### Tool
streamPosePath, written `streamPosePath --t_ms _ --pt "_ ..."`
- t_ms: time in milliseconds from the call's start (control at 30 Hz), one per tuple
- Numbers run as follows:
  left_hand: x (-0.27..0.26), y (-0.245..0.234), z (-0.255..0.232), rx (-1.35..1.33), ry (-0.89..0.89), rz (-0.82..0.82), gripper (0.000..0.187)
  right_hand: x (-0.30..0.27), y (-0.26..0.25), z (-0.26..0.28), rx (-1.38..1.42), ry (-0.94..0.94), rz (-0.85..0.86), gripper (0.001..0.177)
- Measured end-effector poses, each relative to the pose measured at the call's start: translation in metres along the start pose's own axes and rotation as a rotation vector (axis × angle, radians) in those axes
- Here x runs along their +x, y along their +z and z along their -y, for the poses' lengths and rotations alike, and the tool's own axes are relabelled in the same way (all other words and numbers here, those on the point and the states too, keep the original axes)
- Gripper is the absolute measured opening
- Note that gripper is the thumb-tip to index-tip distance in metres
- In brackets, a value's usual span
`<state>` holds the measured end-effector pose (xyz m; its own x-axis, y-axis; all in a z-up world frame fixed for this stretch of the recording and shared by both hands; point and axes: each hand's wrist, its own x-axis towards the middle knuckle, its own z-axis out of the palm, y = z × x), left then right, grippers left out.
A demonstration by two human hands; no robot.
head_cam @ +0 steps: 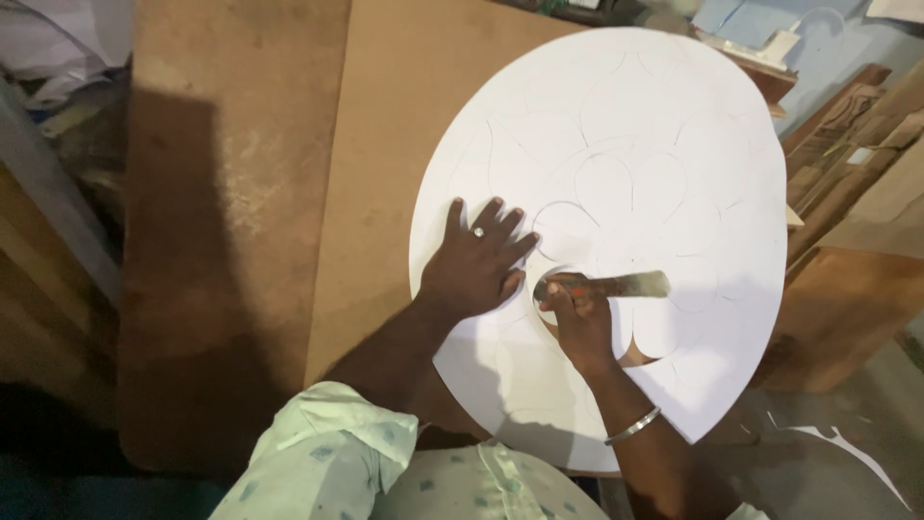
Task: Using a chisel to carve a flower design into a piece of wood.
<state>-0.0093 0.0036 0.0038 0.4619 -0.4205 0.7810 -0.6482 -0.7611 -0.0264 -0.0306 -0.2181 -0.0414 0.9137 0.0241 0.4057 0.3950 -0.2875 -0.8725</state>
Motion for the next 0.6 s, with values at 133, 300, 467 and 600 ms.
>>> streamPosePath --t_ms 133,300,467,600 --pt "0.012 -0.005 -0.004 -0.074 -0.002 -0.018 0.05 0.002 -0.006 -0.005 -0.059 0.046 0.017 0.025" --pt "0.025 0.009 -0.008 -0.004 -0.008 -0.058 0.035 0.003 -0.011 -0.015 0.033 -0.031 -0.001 0.027" --pt "0.03 0.018 -0.006 0.046 -0.034 -0.14 0.019 0.001 -0.019 -0.037 0.123 0.008 -0.017 0.027" --pt "0.033 0.014 -0.006 -0.008 -0.033 -0.194 0.018 0.0 -0.02 -0.046 0.183 -0.008 -0.021 0.026"
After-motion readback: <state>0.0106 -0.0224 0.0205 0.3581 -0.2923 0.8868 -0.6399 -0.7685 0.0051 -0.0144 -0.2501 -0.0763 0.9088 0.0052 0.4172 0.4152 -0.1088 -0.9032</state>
